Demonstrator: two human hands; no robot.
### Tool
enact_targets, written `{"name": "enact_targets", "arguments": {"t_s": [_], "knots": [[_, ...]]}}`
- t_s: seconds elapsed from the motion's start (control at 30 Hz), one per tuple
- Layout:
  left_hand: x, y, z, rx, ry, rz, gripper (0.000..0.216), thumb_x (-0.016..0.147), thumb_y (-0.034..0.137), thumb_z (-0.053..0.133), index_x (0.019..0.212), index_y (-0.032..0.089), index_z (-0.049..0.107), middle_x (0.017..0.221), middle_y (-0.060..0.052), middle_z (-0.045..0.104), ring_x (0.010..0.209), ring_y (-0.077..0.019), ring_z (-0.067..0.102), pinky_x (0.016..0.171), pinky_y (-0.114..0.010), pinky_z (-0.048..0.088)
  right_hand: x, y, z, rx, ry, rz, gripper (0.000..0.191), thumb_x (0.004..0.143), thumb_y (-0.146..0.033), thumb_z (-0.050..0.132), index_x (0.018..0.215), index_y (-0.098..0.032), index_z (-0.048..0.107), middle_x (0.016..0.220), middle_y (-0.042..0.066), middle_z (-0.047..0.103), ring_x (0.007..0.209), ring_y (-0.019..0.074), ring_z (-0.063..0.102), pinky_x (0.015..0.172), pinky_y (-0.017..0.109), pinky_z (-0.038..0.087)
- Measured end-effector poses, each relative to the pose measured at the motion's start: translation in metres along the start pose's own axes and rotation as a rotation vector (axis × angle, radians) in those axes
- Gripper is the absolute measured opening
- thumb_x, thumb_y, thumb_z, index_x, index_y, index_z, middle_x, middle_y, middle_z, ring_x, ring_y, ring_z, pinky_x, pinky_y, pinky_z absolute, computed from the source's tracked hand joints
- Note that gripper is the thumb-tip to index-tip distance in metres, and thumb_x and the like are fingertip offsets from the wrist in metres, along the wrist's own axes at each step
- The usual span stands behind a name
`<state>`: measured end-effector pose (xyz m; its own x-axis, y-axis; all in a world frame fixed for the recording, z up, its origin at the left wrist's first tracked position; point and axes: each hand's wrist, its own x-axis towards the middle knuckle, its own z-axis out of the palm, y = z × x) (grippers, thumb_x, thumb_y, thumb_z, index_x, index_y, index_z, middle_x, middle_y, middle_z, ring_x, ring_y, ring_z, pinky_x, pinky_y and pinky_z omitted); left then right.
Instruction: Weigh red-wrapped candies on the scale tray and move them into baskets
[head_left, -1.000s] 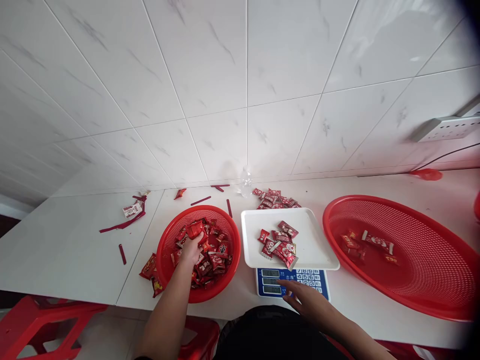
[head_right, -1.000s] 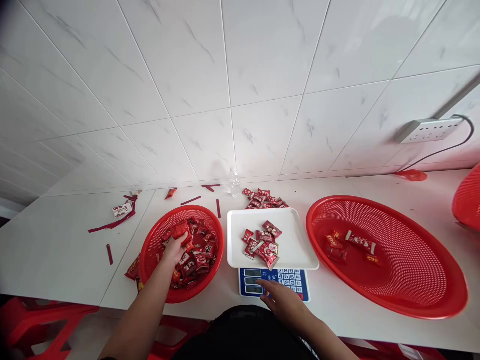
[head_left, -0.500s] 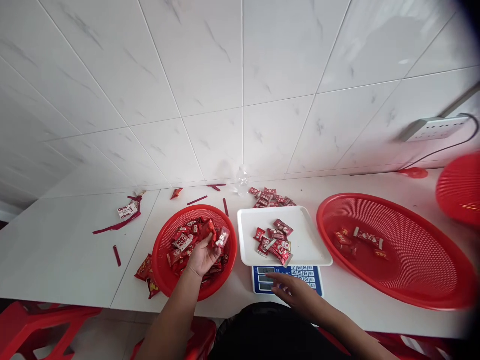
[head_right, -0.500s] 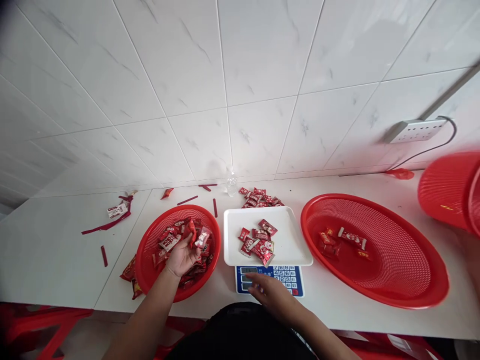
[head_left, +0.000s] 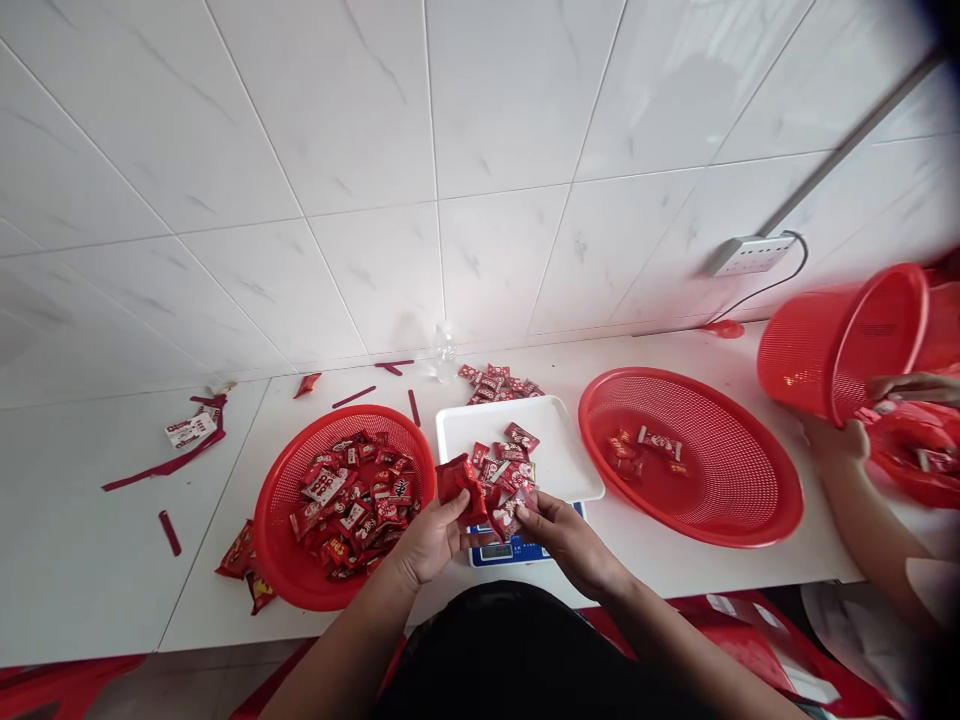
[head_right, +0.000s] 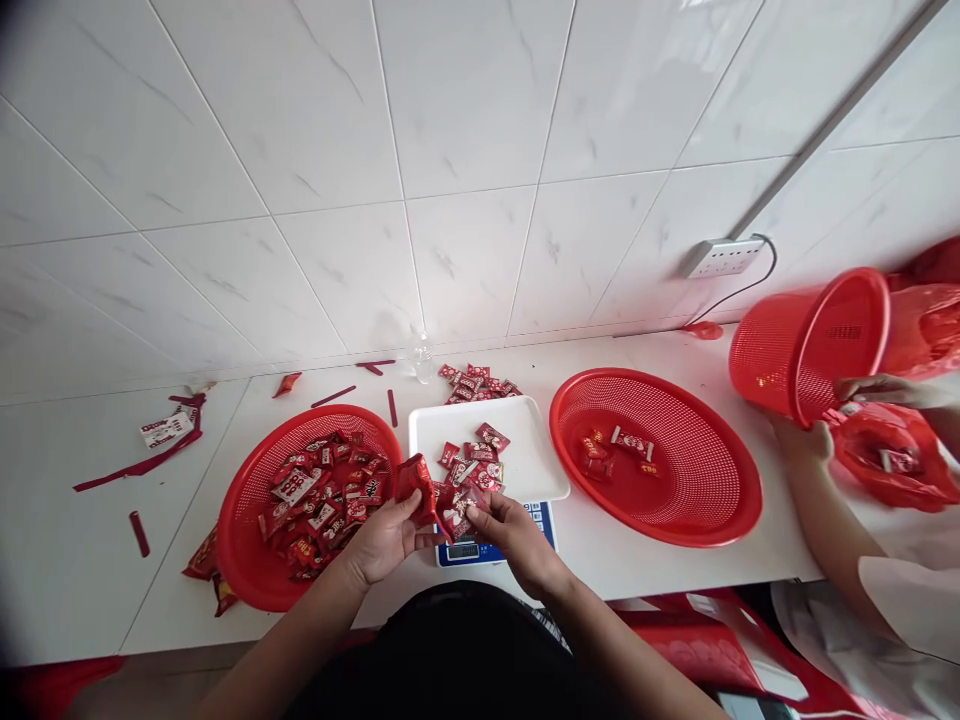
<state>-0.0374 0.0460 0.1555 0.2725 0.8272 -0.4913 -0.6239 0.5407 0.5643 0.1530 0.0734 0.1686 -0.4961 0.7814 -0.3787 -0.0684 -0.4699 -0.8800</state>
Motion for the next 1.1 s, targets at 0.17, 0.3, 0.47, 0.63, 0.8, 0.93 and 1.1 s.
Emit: {"name": "enact_targets", "arguments": {"t_s": [0.17,0.3,0.47,0.63,0.8,0.93,1.1], "knots": [[-0.004,-0.002,-0.005,0.060,-0.023,-0.006,0.034,0.078,0.039,0.067,0.103,0.014,0.064,0.102,-0.011,0.069,0.092,-0.0238,0.065,0.075,-0.036,0.054,-0.005,-0.003,-0.003,0.161,-0.039,0.026,0.036,0.070,-0.050,0.070,0.089,-0.020,0.062,0.090,0.004,0.066,0.083,0.0190,0.061,0.084,0.037,0.045],[-0.008,-0.005,0.001,0.151,-0.040,-0.024,0.039,0.077,0.038,0.069,0.106,0.014,0.064,0.103,-0.011,0.069,0.091,-0.0231,0.065,0.076,-0.035,0.053,-0.002,-0.004,0.000,0.184,-0.030,0.065,0.033,0.067,-0.046,0.074,0.082,-0.019,0.063,0.083,0.003,0.067,0.077,0.0180,0.061,0.084,0.038,0.046],[-0.011,-0.005,0.008,0.176,-0.034,-0.040,0.043,0.073,0.043,0.071,0.103,0.012,0.065,0.100,-0.013,0.070,0.087,-0.0232,0.066,0.072,-0.033,0.053,0.001,0.002,0.001,0.204,0.015,0.091,0.034,0.066,-0.045,0.075,0.086,-0.019,0.065,0.081,0.002,0.067,0.072,0.0155,0.061,0.076,0.034,0.048],[-0.004,-0.007,0.005,0.079,0.096,0.042,0.038,0.072,0.039,0.073,0.099,0.013,0.065,0.095,-0.011,0.071,0.083,-0.0221,0.067,0.070,-0.033,0.053,-0.001,0.004,-0.003,0.228,0.013,0.089,0.035,0.066,-0.044,0.076,0.089,-0.019,0.065,0.083,0.003,0.068,0.073,0.0156,0.061,0.074,0.032,0.047],[0.002,-0.002,-0.004,0.057,0.305,0.196,0.032,0.067,0.031,0.078,0.090,0.015,0.064,0.088,-0.007,0.072,0.081,-0.0211,0.067,0.068,-0.031,0.053,-0.004,-0.005,-0.010,0.227,0.026,0.082,0.035,0.066,-0.045,0.075,0.089,-0.021,0.065,0.085,0.003,0.067,0.070,0.0140,0.059,0.070,0.030,0.046],[-0.001,-0.003,0.003,0.124,0.198,0.115,0.040,0.071,0.041,0.073,0.098,0.012,0.064,0.095,-0.011,0.071,0.084,-0.0227,0.067,0.068,-0.031,0.053,-0.001,-0.008,-0.004,0.173,0.027,0.069,0.038,0.063,-0.048,0.076,0.087,-0.021,0.064,0.081,0.002,0.065,0.070,0.0145,0.058,0.071,0.032,0.045],[-0.001,-0.010,0.013,0.098,0.209,0.178,0.038,0.072,0.040,0.072,0.097,0.013,0.063,0.091,-0.009,0.071,0.083,-0.0219,0.067,0.073,-0.032,0.053,0.004,-0.001,0.005,0.028,0.089,0.039,0.038,0.063,-0.051,0.075,0.076,-0.018,0.060,0.067,-0.002,0.059,0.061,0.0128,0.052,0.064,0.030,0.043]]}}
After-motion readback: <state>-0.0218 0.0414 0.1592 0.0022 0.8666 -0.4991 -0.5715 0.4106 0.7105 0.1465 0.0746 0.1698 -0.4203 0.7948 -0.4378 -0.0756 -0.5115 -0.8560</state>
